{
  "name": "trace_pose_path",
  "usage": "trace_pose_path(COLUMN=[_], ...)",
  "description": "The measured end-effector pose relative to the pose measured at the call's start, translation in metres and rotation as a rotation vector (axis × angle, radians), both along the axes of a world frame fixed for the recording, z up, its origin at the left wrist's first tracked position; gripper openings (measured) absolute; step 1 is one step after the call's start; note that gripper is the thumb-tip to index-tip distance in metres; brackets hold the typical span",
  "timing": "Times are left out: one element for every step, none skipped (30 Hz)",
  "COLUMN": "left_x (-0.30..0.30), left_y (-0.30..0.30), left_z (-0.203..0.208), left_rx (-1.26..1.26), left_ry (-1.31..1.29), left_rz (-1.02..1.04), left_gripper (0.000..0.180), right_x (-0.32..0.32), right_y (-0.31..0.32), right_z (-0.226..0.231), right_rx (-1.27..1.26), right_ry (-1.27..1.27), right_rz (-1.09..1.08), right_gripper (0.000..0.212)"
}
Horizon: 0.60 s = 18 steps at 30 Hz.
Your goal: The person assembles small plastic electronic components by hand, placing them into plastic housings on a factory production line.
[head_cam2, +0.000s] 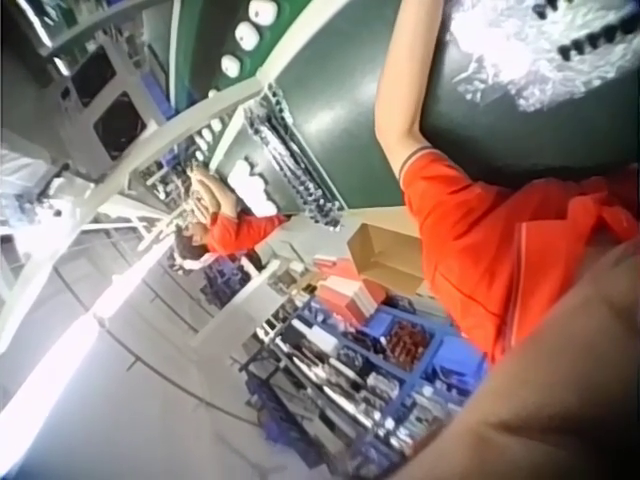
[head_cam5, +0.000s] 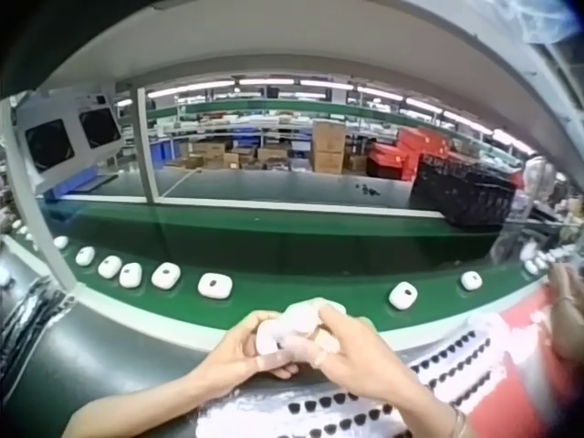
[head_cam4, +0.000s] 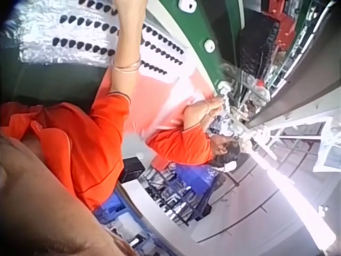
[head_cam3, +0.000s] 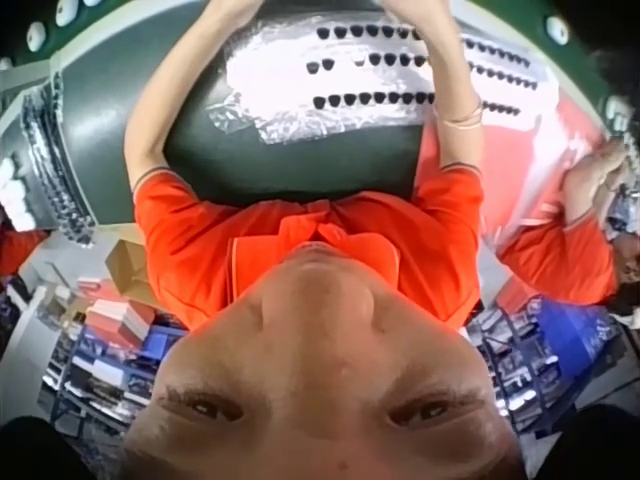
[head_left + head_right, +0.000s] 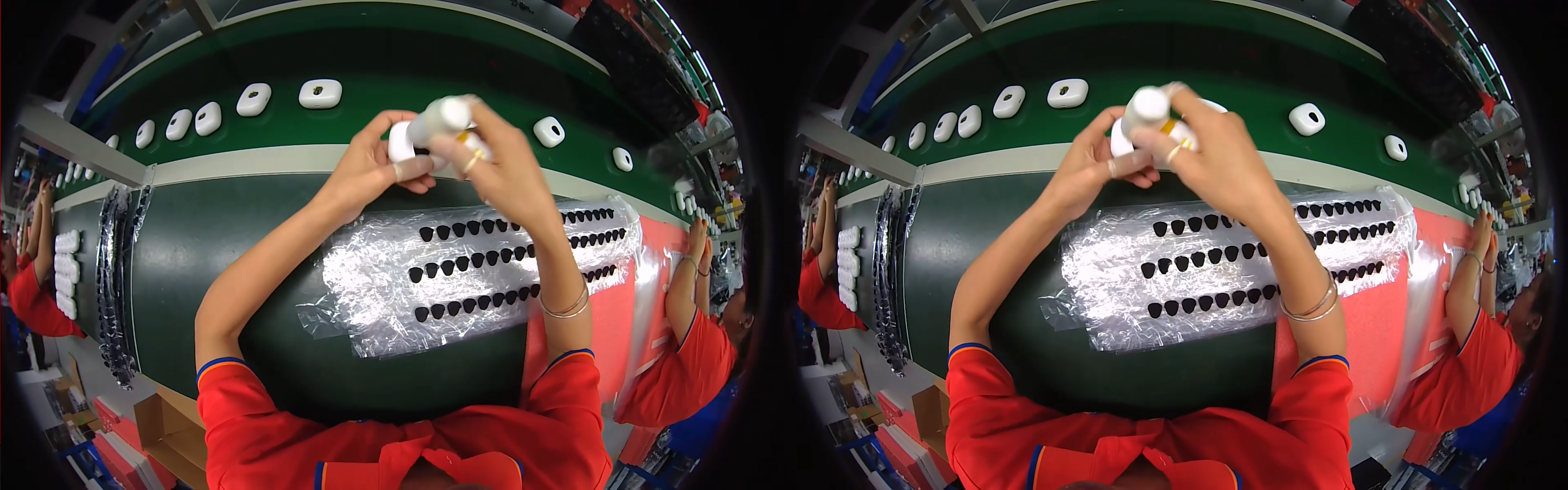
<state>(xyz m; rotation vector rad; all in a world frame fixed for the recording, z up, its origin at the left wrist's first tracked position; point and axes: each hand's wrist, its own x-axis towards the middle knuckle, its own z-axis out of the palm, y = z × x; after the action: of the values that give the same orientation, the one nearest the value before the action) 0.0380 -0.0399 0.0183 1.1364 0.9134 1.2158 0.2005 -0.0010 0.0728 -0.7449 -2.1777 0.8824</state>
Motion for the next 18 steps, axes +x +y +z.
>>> trace_pose_path(left_x=[-0.002, -0.001, -0.002, -0.002, -0.001, 0.000, 0.002, 0.003, 0.005, 0.008, 0.011, 0.013, 0.012, 0.011, 0.009, 0.003, -0.006, -0.005], left_y=[0.003, 0.004, 0.004, 0.004, 0.004, 0.003, 0.001, 0.001, 0.002, 0.002, 0.004, 0.006, 0.010, 0.020, 0.031, 0.045, 0.056, 0.063], left_z=[0.003, 0.006, 0.006, 0.006, 0.005, 0.006, 0.007, 0.009, 0.006, 0.000, -0.004, -0.001, -0.001, -0.006, -0.016, -0.025, -0.035, -0.034], left_rx=[0.019, 0.025, 0.026, 0.029, 0.029, 0.026, 0.061, 0.103, 0.105, 0.059, 0.011, 0.005, 0.047, 0.174, 0.300, 0.352, 0.393, 0.340], left_ry=[-0.032, -0.009, -0.009, -0.004, 0.003, 0.005, 0.017, 0.030, 0.035, 0.037, 0.040, 0.030, 0.059, 0.240, 0.420, 0.632, 0.850, 0.975], left_rz=[-0.002, 0.010, 0.014, 0.008, -0.003, -0.006, 0.003, 0.013, 0.012, -0.025, -0.054, -0.020, 0.002, 0.099, 0.193, 0.275, 0.362, 0.422], left_gripper=[0.048, 0.047, 0.047, 0.047, 0.047, 0.047, 0.047, 0.046, 0.046, 0.047, 0.048, 0.045, 0.045, 0.047, 0.050, 0.052, 0.055, 0.054], right_x=[0.006, 0.008, 0.010, 0.009, 0.007, 0.007, 0.007, 0.008, 0.009, 0.014, 0.018, 0.021, 0.024, 0.028, 0.030, 0.032, 0.032, 0.035], right_y=[-0.003, -0.007, -0.009, -0.010, -0.013, -0.015, -0.012, -0.010, -0.007, -0.006, -0.005, -0.008, -0.011, -0.011, -0.010, -0.009, -0.007, -0.005], right_z=[0.009, 0.015, 0.017, 0.017, 0.016, 0.016, 0.006, 0.000, -0.006, -0.013, -0.009, -0.001, 0.004, 0.005, 0.006, 0.008, 0.006, 0.004], right_rx=[-0.123, -0.052, 0.018, 0.018, 0.091, 0.164, 0.185, 0.125, 0.063, 0.129, 0.129, -0.034, -0.197, -0.164, -0.164, -0.117, -0.076, -0.017], right_ry=[0.008, 0.088, 0.168, 0.168, 0.222, 0.276, 0.132, -0.002, -0.135, -0.111, -0.105, -0.106, -0.108, -0.031, -0.029, -0.012, 0.006, -0.051], right_rz=[-0.065, -0.076, -0.088, -0.085, -0.069, -0.053, -0.053, -0.059, -0.065, -0.081, -0.076, -0.084, -0.092, -0.096, -0.095, -0.112, -0.120, -0.149], right_gripper=[0.029, 0.028, 0.028, 0.028, 0.028, 0.028, 0.029, 0.029, 0.030, 0.030, 0.030, 0.030, 0.030, 0.032, 0.032, 0.034, 0.036, 0.039])
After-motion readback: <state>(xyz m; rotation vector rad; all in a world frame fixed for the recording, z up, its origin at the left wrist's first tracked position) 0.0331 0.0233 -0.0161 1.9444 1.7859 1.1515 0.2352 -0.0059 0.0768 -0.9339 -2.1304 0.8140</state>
